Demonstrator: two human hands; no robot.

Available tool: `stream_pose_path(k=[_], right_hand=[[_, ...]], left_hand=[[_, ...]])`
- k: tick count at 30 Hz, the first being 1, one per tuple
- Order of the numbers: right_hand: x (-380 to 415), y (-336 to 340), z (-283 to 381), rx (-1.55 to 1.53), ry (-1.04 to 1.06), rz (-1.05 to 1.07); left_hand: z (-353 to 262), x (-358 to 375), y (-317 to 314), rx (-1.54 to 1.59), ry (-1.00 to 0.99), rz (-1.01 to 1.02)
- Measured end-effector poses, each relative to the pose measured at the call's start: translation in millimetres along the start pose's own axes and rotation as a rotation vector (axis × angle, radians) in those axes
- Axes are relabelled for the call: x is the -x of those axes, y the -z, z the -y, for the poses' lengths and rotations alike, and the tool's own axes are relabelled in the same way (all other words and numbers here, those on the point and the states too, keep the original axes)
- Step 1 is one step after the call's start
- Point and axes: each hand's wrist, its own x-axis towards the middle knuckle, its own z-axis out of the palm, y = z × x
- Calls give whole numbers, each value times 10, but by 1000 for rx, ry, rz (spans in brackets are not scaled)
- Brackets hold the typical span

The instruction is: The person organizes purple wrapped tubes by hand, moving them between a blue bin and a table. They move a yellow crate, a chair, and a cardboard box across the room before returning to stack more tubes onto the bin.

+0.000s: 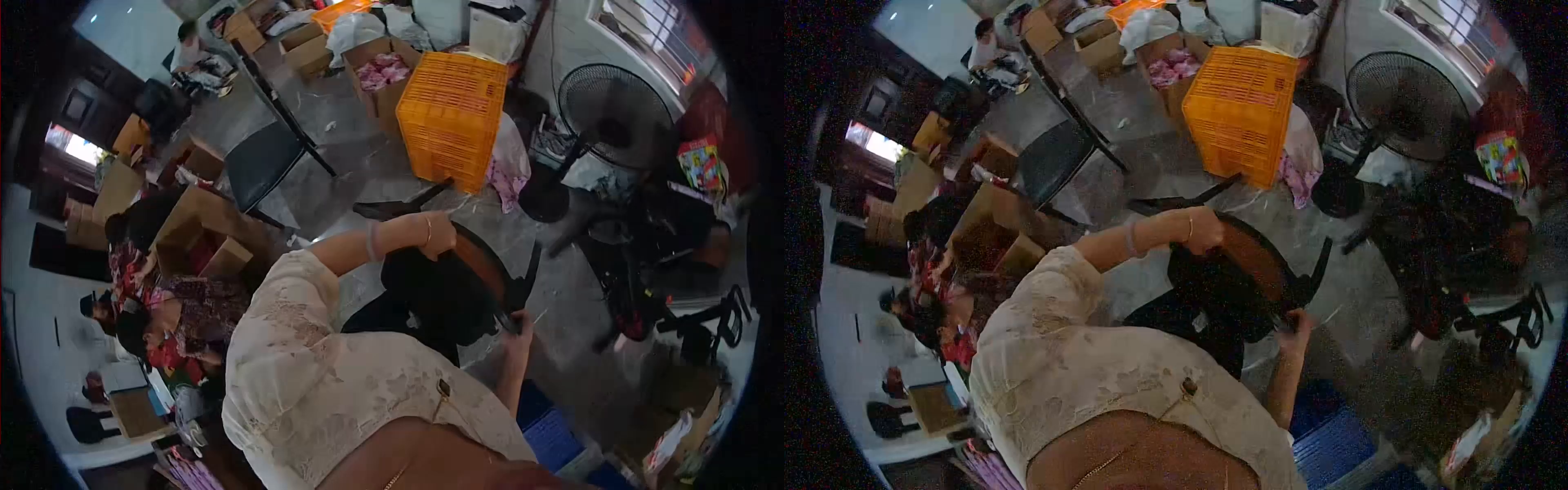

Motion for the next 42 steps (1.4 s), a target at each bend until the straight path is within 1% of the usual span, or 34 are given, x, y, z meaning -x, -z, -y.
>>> stream_pose_path(k=[1, 3, 4, 5, 6, 8, 9, 11, 13, 14, 16, 17, 18, 20, 21, 22, 23, 24, 25, 26, 28, 29, 30, 31, 33, 34, 35, 36, 37, 38, 39, 40, 41, 42], right_hand=[[-132, -39, -34, -154, -69, 20], [-488, -115, 22, -400, -331, 61], [-677, -146, 39, -515, -465, 58], [-832, -230, -3, -537, -494, -21], [-999, -284, -1, -589, -550, -1], [-1276, -347, 23, -654, -640, 108], [-1404, -393, 64, -587, -647, 91], [-1563, -600, 303, -85, -588, -303], [-1759, -767, 535, 652, 83, -223], [-1910, -919, 649, 657, 84, -208], [-2126, -1360, 933, 1114, 158, -75], [-2391, -1473, 960, 1335, 186, 1], [-2511, -1582, 989, 1547, 241, -64], [-2788, -1800, 1030, 1623, 318, -37], [-3119, -1691, 770, 1698, 536, -167], [-3554, -1544, 438, 1755, 769, -310], [-3831, -1451, 328, 1789, 820, -276], [-3756, -1622, 397, 1739, 303, -6], [-3726, -1815, 474, 1610, -198, 251], [-3712, -1967, 428, 1617, -182, 240], [-3678, -2270, -28, 1874, -326, 183], [-3626, -2389, -343, 1998, -415, 165], [-3529, -2530, -686, 1899, -352, 216], [-3457, -2638, -1041, 1797, -295, 255], [-3692, -2348, -1947, 1805, 0, 460], [-3362, -2619, -2080, 1810, -27, 538], [-3040, -2871, -2196, 1813, -49, 618], [-3053, -2673, -2607, 1727, 38, 785], [-3073, -2435, -3067, 1631, 130, 946], [-2936, -2471, -3268, 1137, 493, 1169], [-2756, -2606, -3311, 1448, 317, 1239], [-2586, -2732, -3365, 1774, 157, 1345], [-2471, -2925, -3282, 1768, 133, 1331], [-2389, -3115, -3164, 1764, -91, 1188]], left_hand=[[55, -56, -24, 19, 29, 45], [286, -207, -76, 12, 34, 159], [358, -220, -43, 17, 35, 157], [429, -245, 2, 18, 59, 168], [485, -271, 40, 13, 85, 176], [617, -342, 28, 89, 134, 114], [771, -436, -84, 88, 127, -74], [1083, -691, -395, 91, 171, -370], [1142, -697, -431, 172, 289, -587], [1042, -620, -346, 240, 358, -698], [1151, -968, -713, -12, 435, -1149], [1123, -888, -617, 116, 439, -897], [1085, -779, -665, 175, 324, -805], [1135, -584, -869, 291, 150, -543], [1140, -463, -1010, 356, 88, -372], [1181, -336, -1385, 356, 35, -371], [1243, -57, -1560, 476, 15, -175], [1305, 370, -1665, 511, -1, -16], [1363, 442, -2519, 756, 71, -320], [1428, 733, -3028, 675, 81, -484], [1551, 1260, -3717, 781, 480, -69], [1579, 1681, -3828, 808, 596, -67], [1619, 2078, -3947, 831, 712, -59], [1724, 2380, -4042, 830, 709, -36], [1936, 2815, -4128, 907, 704, 72], [2063, 2949, -4149, 931, 729, 32], [2117, 2983, -4243, 917, 790, -156], [2196, 2968, -4313, 894, 849, -353], [2472, 2855, -4148, 953, 886, 2], [2614, 2789, -3963, 983, 925, -1], [2717, 2728, -3805, 1014, 960, -2], [2835, 2642, -3719, 937, 902, -99], [2965, 2546, -3658, 862, 836, -196], [3109, 2402, -3625, 834, 761, -153]])
